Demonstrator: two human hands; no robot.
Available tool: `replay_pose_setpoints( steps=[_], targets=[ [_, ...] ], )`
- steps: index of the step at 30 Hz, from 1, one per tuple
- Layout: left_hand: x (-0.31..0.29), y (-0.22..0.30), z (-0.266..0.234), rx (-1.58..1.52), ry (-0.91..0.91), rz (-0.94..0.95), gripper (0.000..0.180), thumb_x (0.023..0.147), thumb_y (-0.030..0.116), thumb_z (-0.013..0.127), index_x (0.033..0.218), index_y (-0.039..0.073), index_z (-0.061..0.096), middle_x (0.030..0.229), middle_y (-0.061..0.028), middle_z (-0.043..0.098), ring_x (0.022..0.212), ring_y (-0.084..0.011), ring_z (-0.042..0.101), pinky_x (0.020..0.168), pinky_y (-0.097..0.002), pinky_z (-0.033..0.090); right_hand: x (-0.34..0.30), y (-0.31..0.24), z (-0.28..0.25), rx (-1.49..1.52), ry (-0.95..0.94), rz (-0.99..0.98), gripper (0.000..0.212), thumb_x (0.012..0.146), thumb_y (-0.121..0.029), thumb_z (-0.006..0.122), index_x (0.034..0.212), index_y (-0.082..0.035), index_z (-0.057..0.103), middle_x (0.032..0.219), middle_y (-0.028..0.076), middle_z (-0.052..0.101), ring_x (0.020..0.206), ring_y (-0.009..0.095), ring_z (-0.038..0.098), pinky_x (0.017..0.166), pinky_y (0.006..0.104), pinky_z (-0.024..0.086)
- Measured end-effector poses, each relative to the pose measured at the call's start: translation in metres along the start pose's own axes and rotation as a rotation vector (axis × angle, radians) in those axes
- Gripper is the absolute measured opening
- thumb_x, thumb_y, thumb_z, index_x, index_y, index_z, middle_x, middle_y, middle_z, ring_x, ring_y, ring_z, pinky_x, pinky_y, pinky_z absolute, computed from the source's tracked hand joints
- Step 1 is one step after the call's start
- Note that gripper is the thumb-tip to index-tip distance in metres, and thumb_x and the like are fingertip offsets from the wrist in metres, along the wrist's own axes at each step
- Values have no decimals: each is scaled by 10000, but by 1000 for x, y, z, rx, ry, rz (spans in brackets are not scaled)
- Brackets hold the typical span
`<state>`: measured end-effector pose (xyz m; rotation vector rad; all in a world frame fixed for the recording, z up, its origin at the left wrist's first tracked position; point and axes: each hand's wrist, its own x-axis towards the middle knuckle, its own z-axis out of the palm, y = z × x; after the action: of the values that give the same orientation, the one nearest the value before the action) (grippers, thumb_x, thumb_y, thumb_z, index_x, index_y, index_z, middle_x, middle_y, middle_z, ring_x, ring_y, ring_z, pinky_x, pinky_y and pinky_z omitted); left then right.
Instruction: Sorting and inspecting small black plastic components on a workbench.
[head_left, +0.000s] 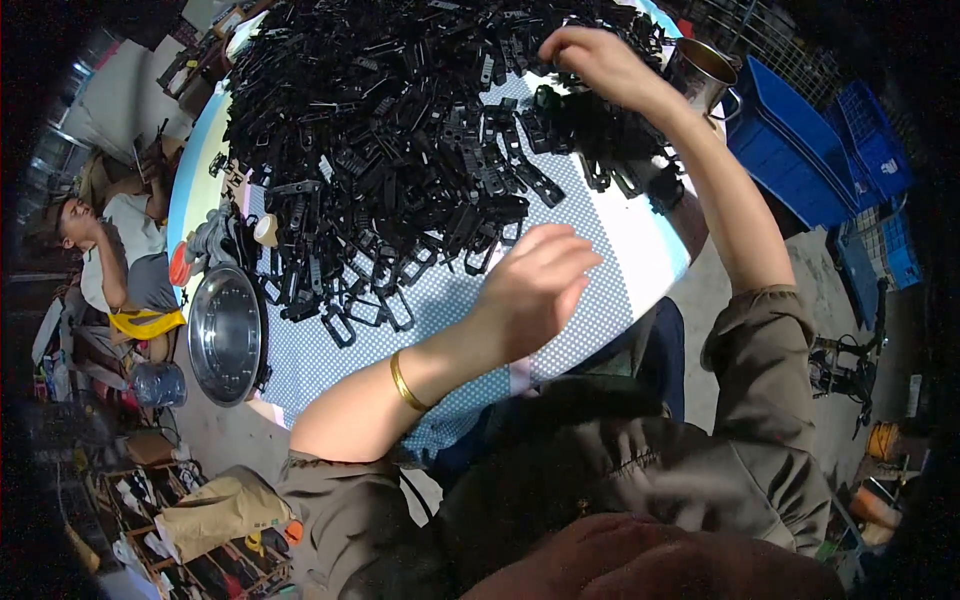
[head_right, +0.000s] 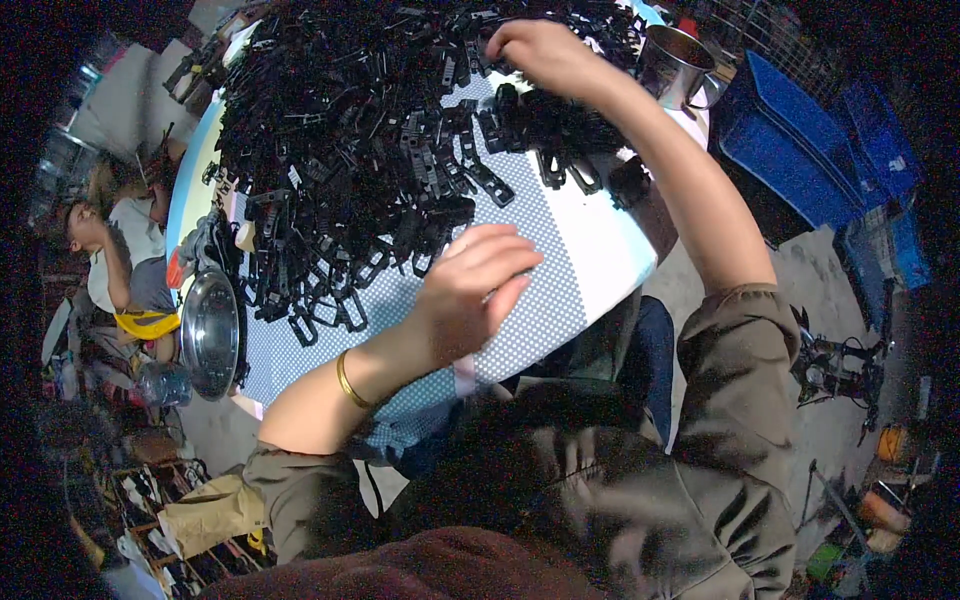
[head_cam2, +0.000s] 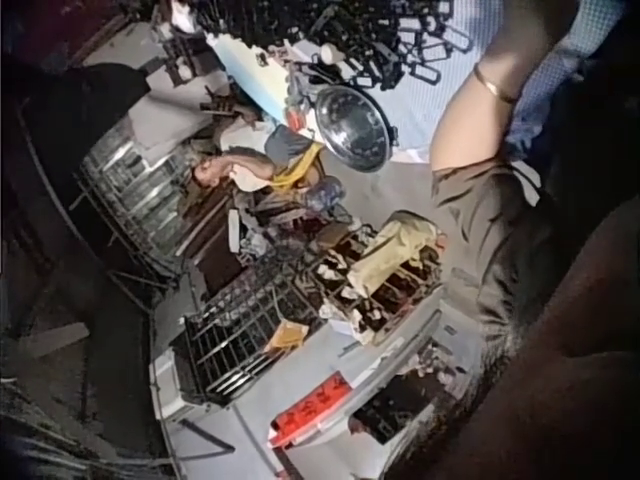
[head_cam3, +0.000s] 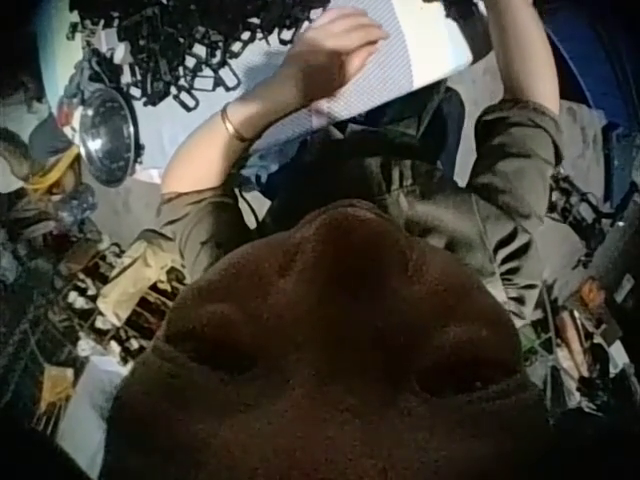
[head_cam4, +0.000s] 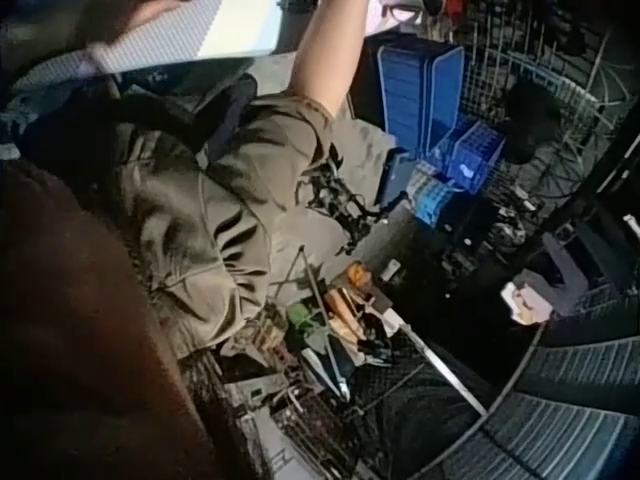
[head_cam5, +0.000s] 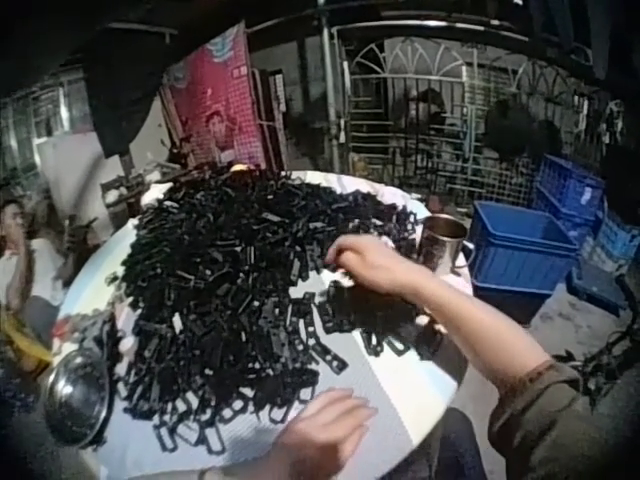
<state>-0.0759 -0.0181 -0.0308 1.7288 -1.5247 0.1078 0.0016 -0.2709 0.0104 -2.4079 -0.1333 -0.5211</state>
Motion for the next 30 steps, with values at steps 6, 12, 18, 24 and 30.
replay_pose_setpoints(
  steps=[6,12,18,24,30],
  targets=[
    [2,-2,-8,72,120,-23,183,688,10,608,871,1,607,921,-131,611,930,-306,558,841,-375,447,-14,-46,49,-558,-166,-184,253,738,-119,525,975,-61,592,851,168,594,849,315,573,732,386,460],
    [13,-16,-32,109,322,-36,196,715,-7,584,910,-18,600,924,-156,608,909,-307,564,826,-346,438,4,-40,49,-784,-350,-229,286,690,-146,610,969,-84,602,828,141,600,785,307,590,684,404,475],
    [10,-26,-40,-404,533,-394,508,813,22,556,1267,-28,331,1255,-138,365,1145,-237,417,964,-338,368,-37,-81,28,350,-68,-125,245,773,-174,624,988,-59,603,657,11,551,572,108,527,482,236,401],
    [11,-10,-36,-1025,158,-618,393,878,100,491,1210,-81,388,974,-158,588,731,-149,601,620,-237,515,-103,-96,31,970,-80,411,270,849,-212,546,1038,-20,565,646,-36,475,496,34,377,445,176,296],
    [9,-11,-33,-866,175,-710,359,910,140,445,1205,-61,410,981,-188,598,578,-90,545,475,-179,441,-122,-70,28,1274,-117,454,336,902,-183,396,1156,12,496,740,11,488,656,75,420,539,195,334]
  ],
)
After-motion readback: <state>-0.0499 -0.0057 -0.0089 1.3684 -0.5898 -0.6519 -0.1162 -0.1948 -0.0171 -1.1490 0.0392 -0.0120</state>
